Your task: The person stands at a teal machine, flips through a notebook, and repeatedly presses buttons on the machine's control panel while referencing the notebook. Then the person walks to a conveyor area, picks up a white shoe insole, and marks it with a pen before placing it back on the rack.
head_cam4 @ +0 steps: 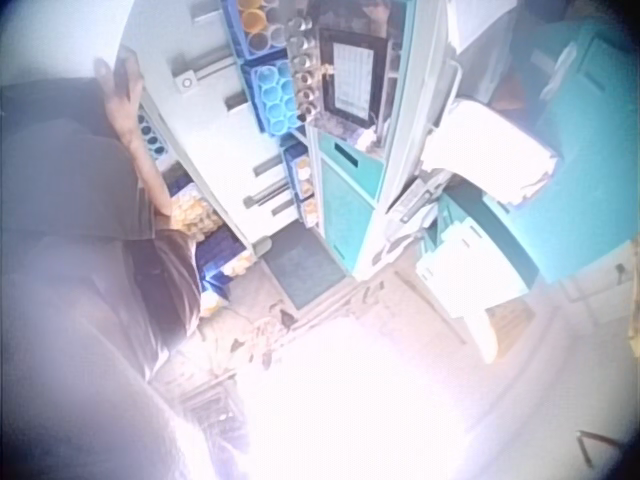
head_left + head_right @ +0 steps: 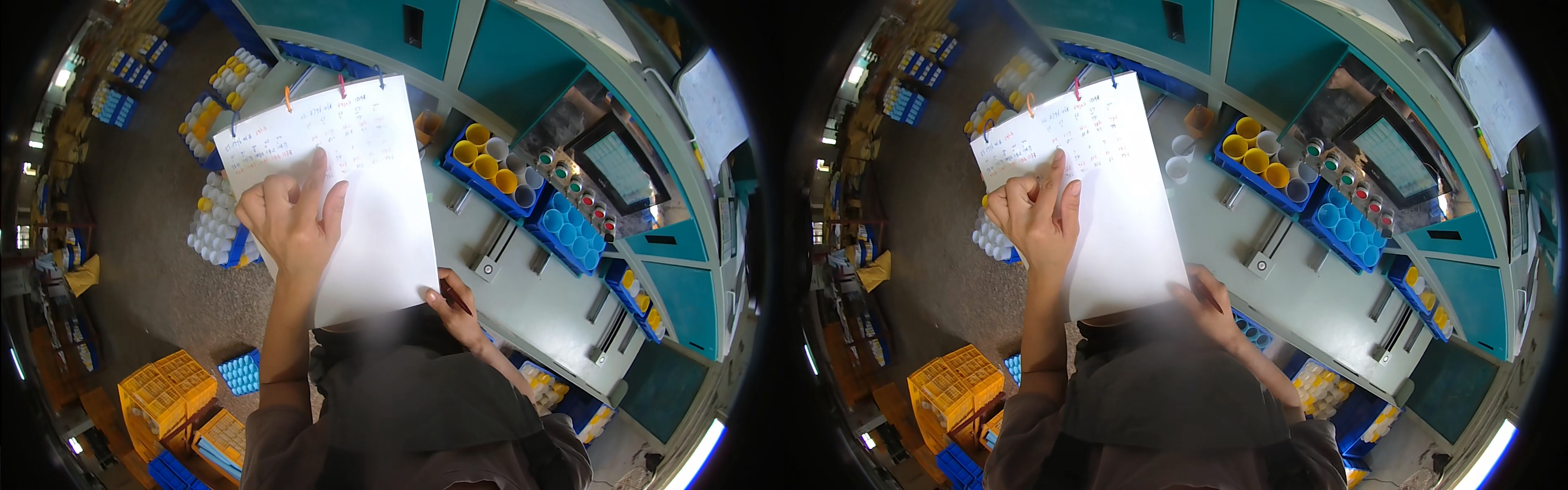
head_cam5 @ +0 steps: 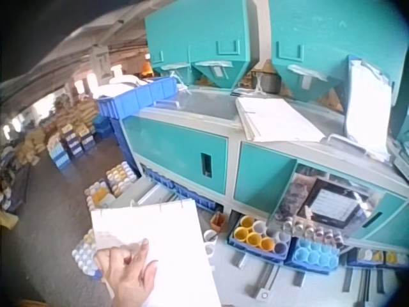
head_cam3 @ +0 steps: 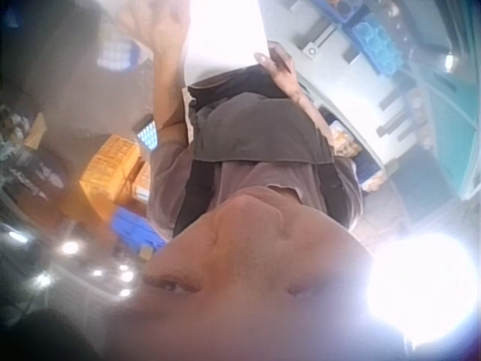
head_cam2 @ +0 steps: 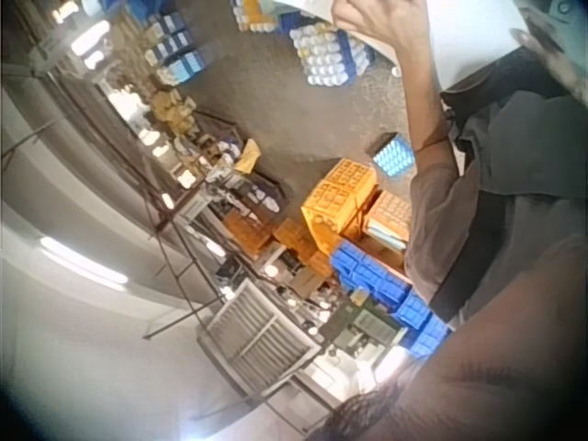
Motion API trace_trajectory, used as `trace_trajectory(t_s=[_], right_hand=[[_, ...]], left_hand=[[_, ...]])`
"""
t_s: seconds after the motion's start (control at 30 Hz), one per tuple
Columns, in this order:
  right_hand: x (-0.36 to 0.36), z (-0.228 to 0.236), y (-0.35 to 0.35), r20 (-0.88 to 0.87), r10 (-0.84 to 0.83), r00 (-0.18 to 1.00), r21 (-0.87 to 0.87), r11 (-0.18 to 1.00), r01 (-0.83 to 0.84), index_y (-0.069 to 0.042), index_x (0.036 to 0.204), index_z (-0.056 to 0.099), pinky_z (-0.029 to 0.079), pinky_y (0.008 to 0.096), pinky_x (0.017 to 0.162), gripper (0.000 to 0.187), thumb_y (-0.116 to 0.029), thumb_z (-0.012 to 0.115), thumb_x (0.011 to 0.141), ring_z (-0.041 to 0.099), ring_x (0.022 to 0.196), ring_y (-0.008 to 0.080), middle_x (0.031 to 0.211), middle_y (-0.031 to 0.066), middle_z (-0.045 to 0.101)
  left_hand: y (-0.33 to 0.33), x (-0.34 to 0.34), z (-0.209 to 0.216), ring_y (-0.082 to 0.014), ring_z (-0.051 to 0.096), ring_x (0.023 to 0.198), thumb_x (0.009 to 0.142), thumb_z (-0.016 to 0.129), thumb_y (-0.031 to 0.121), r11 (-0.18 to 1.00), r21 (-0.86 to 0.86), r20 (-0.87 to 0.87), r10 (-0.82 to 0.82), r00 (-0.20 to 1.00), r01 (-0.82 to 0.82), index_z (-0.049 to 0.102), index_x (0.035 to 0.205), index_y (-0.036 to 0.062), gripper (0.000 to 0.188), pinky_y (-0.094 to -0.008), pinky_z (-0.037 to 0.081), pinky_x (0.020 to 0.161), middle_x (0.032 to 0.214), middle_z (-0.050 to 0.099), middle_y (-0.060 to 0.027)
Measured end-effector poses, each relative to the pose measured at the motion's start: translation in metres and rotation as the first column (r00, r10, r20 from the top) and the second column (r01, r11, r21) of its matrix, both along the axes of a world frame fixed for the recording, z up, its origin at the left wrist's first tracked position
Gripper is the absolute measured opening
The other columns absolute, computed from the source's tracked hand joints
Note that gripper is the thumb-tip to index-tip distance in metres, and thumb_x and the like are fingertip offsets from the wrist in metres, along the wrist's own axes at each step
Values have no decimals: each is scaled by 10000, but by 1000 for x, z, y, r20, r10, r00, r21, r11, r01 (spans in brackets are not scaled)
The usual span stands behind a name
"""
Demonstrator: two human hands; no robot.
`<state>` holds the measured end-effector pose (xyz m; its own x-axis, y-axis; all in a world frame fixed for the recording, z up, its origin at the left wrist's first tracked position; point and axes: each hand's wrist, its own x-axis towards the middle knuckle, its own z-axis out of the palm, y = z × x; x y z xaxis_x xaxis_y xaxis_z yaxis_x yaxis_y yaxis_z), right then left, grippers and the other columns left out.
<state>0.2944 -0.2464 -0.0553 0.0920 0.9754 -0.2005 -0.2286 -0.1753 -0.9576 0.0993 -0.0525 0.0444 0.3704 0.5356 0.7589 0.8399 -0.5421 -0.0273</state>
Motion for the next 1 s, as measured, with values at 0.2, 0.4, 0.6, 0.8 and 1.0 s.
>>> trace_trajectory(t_s=[0.2,0.4,0.6,0.8,1.0], right_hand=[[14,-6,-5,29,-97,995,84,992,94,21,1350,536,476,324,903,606,-509,476,1064,601,985,144,1169,89,641],[34,13,2,432,-348,832,383,906,180,21,1394,551,478,349,800,829,-677,269,1047,548,847,180,927,92,495],[22,34,-2,400,-470,787,645,754,123,35,1214,636,447,330,675,610,-528,453,1067,558,740,191,906,111,583],[13,40,1,445,-359,820,618,786,9,37,1086,688,449,323,639,404,-356,651,997,554,682,202,851,95,633],[8,40,5,444,-366,818,615,788,19,36,1085,681,454,328,646,345,-298,641,1007,564,693,209,832,95,638]], left_hand=[[0,-1,-3,-229,390,915,841,818,378,1000,-10,8,-11,1000,11,780,1201,130,439,-416,305,873,868,504,4],[-1,0,-3,-228,396,912,828,824,352,1000,-7,23,-13,1000,13,782,1194,136,427,-407,300,856,860,494,5],[0,-1,-3,-228,403,889,815,777,218,999,22,31,-24,999,24,779,1196,127,392,-402,297,847,849,487,-2],[2,-4,-2,-227,412,866,782,708,114,998,46,26,-45,999,44,755,1244,124,464,-401,297,842,825,480,-9],[0,-4,-1,-219,398,862,758,720,106,999,25,52,-31,998,29,770,1247,174,496,-378,302,844,791,454,22]])
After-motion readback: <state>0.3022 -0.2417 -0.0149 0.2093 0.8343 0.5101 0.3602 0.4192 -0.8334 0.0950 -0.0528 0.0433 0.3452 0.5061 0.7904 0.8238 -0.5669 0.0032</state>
